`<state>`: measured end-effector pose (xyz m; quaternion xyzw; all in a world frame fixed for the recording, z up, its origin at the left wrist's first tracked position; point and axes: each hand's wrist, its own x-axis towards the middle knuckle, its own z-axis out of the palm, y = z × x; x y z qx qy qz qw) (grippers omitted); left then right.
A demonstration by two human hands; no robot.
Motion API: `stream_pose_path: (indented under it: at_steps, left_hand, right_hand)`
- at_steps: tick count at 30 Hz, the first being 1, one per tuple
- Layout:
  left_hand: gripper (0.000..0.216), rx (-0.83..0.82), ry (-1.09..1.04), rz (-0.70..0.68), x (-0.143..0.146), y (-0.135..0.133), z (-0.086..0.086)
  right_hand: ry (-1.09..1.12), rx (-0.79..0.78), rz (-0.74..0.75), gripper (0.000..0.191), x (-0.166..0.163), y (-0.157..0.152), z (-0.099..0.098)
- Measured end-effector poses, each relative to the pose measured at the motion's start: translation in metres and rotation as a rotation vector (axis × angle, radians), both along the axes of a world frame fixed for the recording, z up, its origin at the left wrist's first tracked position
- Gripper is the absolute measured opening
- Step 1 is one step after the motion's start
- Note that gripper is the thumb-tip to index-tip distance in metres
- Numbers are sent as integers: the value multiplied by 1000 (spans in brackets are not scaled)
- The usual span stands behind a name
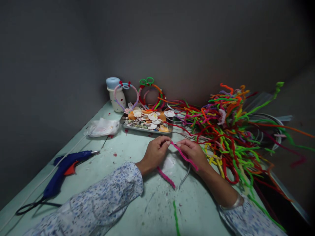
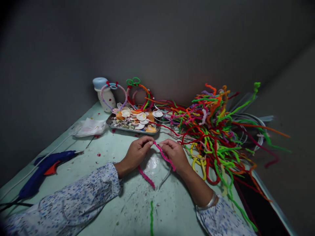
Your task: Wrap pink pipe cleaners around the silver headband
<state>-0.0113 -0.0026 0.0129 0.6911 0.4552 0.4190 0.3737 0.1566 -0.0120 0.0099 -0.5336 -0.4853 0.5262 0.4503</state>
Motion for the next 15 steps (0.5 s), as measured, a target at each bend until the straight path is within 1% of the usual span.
stream_pose_path:
  at_steps: [4,8,10,12,15]
  left_hand:
    - [20,-5,14,-5,0,0,1]
    - [20,-71,-36,-32,0,-1,0]
    - [24,-106,-74,-26,0,-1,-2]
    - [32,-136,-113,-4,0,0,-4]
    - [40,-204,-151,8,1,1,-7]
  right_hand:
    - [-25,12,15,24,0,0,-2]
    - [-149,67,2,24,-1,-2,-1]
    - [-233,112,-9,24,-2,-2,1]
    - [-297,145,-3,25,-3,-3,2]
    - [-331,162,21,26,-4,-4,3]
